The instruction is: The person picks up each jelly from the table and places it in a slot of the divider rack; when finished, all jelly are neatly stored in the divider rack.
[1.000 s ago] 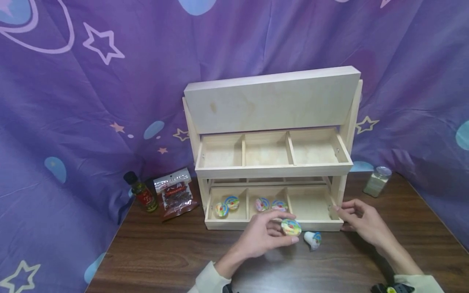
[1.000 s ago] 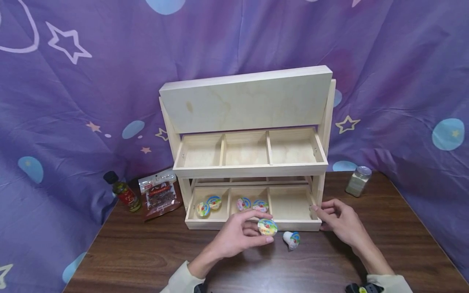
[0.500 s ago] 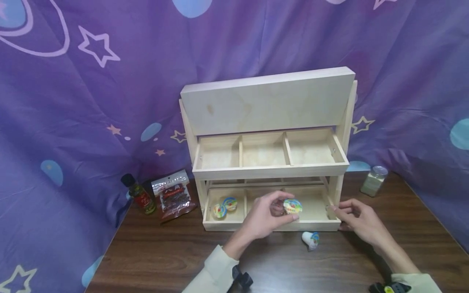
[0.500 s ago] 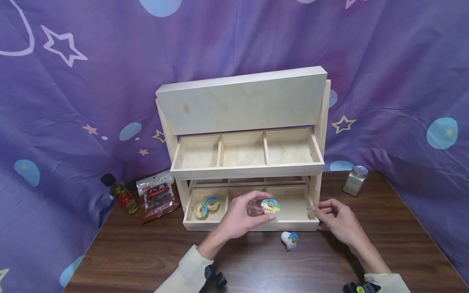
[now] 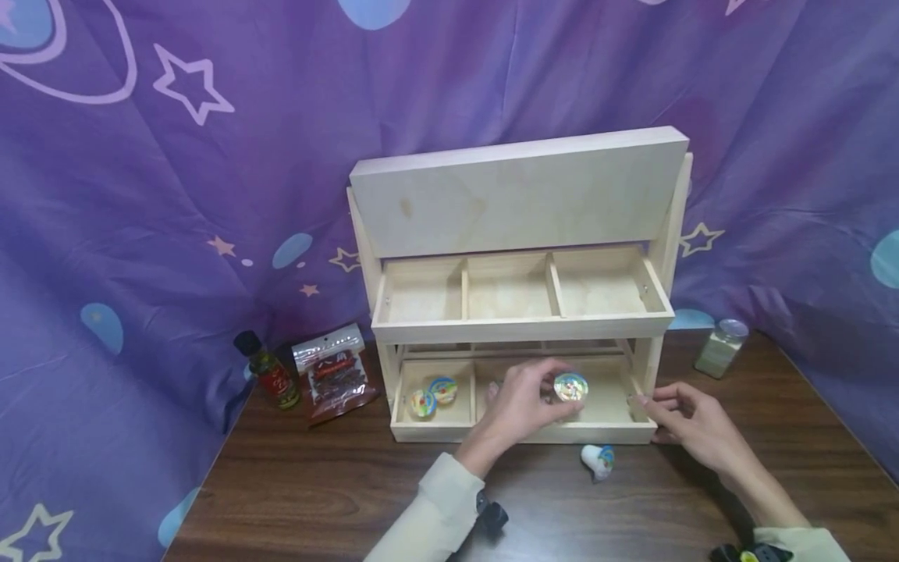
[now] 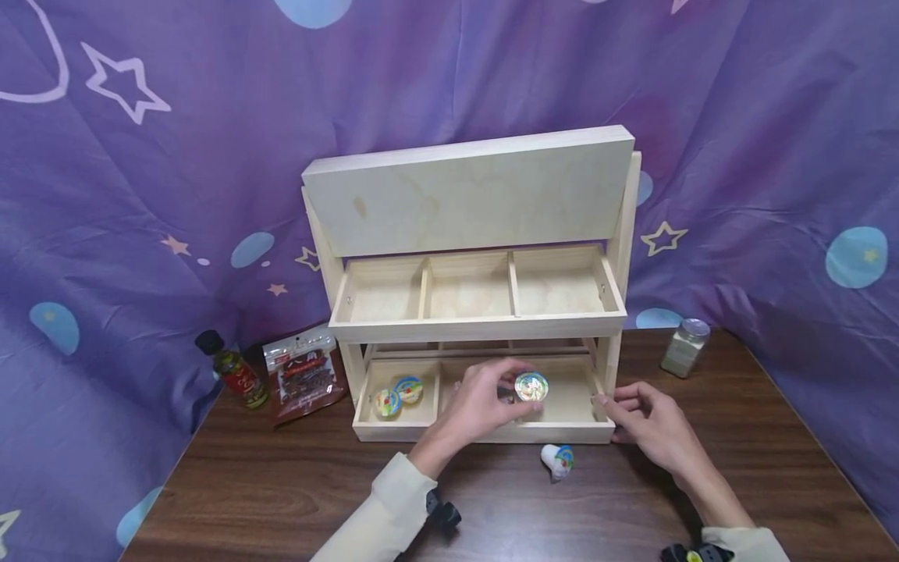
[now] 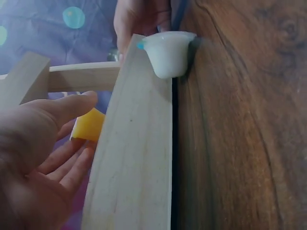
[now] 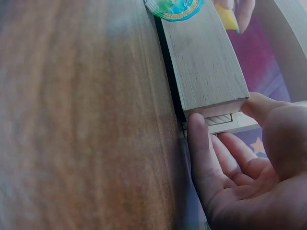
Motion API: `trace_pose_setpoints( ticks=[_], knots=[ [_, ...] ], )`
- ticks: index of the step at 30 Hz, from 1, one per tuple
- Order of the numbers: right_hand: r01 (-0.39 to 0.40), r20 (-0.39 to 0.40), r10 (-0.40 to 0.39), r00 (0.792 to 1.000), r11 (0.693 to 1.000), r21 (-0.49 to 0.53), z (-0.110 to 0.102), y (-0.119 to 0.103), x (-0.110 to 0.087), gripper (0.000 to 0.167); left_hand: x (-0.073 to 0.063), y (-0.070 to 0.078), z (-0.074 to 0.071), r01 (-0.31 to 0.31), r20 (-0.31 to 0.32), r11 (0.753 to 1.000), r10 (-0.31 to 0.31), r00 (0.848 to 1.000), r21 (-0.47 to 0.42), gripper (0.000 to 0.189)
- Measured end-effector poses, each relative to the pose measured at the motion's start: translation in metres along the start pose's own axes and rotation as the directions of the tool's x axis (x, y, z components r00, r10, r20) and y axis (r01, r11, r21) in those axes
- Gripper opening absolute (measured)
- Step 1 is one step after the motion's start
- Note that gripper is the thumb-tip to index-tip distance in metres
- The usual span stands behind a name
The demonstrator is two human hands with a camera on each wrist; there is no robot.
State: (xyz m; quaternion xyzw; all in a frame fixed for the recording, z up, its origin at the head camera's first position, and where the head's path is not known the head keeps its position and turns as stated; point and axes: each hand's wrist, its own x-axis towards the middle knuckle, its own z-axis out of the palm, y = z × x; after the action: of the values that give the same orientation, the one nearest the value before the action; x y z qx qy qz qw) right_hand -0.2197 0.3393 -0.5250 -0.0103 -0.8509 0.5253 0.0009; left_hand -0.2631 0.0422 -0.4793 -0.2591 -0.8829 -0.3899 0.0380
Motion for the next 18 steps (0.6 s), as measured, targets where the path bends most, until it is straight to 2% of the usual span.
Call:
trace_pose_setpoints(
  ticks=[5,11,14,18],
  knots=[
    [-0.001,0.002,0.001,1.000,1.000,0.002,-0.001,0.000,0.000,0.053,0.008,-0.002,0.007,-0.077,0.021,0.994,0.076,0.997,0.071,0.054],
    [0.004,-0.001,-0.004,1.000,1.000,-0.007,-0.001,0.000,0.000,0.053,0.017,0.000,0.012,-0.162,0.055,0.966,0.154,0.987,0.202,0.051],
    [0.005,0.002,-0.005,1.000,1.000,-0.007,-0.001,0.000,0.000,0.053,0.018,0.001,0.016,-0.175,0.079,0.943,0.159,0.984,0.282,0.052],
    [0.010,0.010,-0.010,1.000,1.000,0.004,-0.001,-0.001,0.000,0.053,0.019,0.001,0.019,-0.161,0.099,0.915,0.134,0.986,0.369,0.052]
  ],
)
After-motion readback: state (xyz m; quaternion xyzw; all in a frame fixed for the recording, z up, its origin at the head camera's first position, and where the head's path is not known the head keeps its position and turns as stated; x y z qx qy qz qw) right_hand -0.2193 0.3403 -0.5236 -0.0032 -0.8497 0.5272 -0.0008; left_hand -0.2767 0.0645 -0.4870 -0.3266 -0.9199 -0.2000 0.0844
